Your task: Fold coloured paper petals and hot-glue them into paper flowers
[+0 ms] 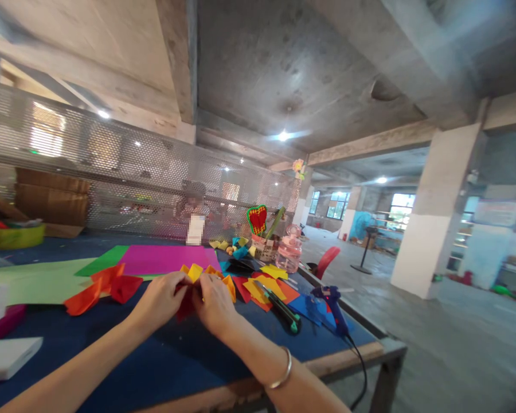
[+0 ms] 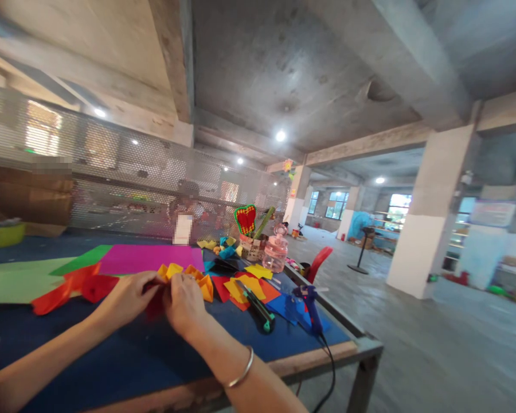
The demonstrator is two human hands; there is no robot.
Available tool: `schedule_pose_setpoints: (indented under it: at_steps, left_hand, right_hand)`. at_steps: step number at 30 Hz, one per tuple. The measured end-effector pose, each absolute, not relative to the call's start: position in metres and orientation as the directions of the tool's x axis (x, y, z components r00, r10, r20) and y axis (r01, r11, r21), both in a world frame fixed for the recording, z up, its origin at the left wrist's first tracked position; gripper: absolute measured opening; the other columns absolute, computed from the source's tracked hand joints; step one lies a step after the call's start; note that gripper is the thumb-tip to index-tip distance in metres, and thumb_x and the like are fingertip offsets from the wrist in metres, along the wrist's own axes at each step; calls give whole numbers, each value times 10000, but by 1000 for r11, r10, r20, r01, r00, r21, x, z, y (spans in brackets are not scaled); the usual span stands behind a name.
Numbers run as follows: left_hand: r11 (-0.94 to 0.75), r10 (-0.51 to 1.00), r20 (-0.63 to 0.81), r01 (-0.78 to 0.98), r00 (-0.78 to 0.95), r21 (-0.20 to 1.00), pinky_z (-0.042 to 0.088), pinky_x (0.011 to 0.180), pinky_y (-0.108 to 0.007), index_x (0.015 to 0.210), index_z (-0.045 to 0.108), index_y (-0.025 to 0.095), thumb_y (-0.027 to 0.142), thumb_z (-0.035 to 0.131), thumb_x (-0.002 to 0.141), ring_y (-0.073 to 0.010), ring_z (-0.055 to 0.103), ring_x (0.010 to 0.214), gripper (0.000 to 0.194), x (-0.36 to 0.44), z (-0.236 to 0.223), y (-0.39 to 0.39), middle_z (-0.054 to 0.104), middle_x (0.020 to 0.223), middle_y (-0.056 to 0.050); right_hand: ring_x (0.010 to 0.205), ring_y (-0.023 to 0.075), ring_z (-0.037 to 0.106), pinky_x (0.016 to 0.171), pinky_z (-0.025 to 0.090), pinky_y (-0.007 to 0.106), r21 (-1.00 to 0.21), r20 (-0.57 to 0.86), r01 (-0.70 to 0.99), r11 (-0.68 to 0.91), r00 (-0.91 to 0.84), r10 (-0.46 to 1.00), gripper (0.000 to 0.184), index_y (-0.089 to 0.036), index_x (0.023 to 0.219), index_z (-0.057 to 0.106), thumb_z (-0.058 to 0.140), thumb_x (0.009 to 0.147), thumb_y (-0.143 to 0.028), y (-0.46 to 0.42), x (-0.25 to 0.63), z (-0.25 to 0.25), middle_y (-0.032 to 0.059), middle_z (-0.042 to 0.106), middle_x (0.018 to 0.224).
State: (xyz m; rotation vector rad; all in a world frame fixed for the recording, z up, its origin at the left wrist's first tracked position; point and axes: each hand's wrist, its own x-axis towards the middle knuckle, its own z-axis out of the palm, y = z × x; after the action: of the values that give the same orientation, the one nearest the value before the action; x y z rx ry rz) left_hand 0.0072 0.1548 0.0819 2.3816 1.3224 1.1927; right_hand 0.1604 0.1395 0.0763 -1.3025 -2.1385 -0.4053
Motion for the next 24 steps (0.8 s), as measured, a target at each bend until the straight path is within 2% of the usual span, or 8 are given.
schedule_pose_setpoints:
  at_steps: [3, 6, 9, 12, 15, 18, 21, 24]
  left_hand:
    - [-594, 770, 552, 675, 319, 438, 416, 740, -293, 808, 611, 183, 149, 404, 763, -215, 637, 835, 214, 8, 82, 153, 696, 852, -63]
    - [-589, 761, 552, 722, 342, 364, 403, 696, -295, 770, 592, 171, 141, 385, 773, -221, 631, 785, 209, 9, 82, 151, 679, 800, -78]
    - [-585, 739, 577, 756, 347, 294, 380, 646, -285, 699, 558, 171, 125, 375, 763, -208, 614, 714, 200, 11, 83, 149, 651, 723, -76]
    - [-596, 713, 623, 746, 322, 297, 370, 624, -268, 681, 552, 180, 144, 398, 752, -188, 604, 682, 174, 10, 82, 149, 645, 698, -56]
    - [-571, 742, 631, 705, 226, 420, 377, 615, -250, 708, 574, 187, 206, 433, 744, -173, 606, 665, 147, 7, 83, 153, 662, 702, -37]
    - [-438, 828, 559, 681, 51, 587, 395, 622, -250, 710, 599, 186, 302, 466, 726, -182, 621, 674, 177, 2, 85, 162, 679, 700, -35]
    - [-348, 878, 477, 627, -44, 697, 413, 644, -262, 715, 620, 184, 372, 480, 697, -200, 634, 710, 236, -3, 85, 170, 690, 715, -42]
    - [-329, 893, 444, 566, -75, 756, 429, 667, -273, 756, 629, 179, 406, 470, 683, -210, 640, 742, 287, -5, 83, 176, 699, 753, -54]
  right_hand:
    - [825, 205, 566, 736, 435, 286, 52, 605, 886, 461, -395, 691, 67, -160, 900, 538, 478, 870, -162, 137, 159, 78, 70, 618, 859]
    - [821, 218, 563, 746, 441, 306, 113, 578, 889, 444, -422, 698, 83, -144, 919, 532, 471, 864, -153, 134, 156, 79, 95, 616, 869]
    - [820, 228, 565, 753, 444, 316, 130, 551, 894, 429, -425, 718, 96, -128, 921, 534, 482, 840, -141, 132, 154, 81, 111, 615, 873]
    - [830, 221, 568, 756, 440, 305, 88, 570, 884, 459, -422, 705, 92, -134, 910, 543, 480, 843, -139, 132, 156, 83, 104, 619, 877]
    - [868, 191, 578, 777, 432, 278, -95, 642, 832, 547, -368, 672, 118, -164, 893, 559, 445, 907, -190, 136, 159, 86, 72, 635, 881]
    - [874, 159, 601, 773, 432, 255, -383, 674, 737, 558, -190, 714, 198, -185, 951, 573, 385, 954, -247, 142, 163, 89, 46, 656, 910]
    - [797, 147, 626, 705, 439, 240, -615, 567, 639, 462, -49, 822, 275, -190, 907, 596, 343, 963, -281, 147, 165, 88, 24, 668, 835]
    - [676, 151, 625, 597, 432, 226, -688, 465, 596, 414, -74, 882, 351, -184, 763, 599, 372, 940, -385, 151, 162, 82, 8, 644, 690]
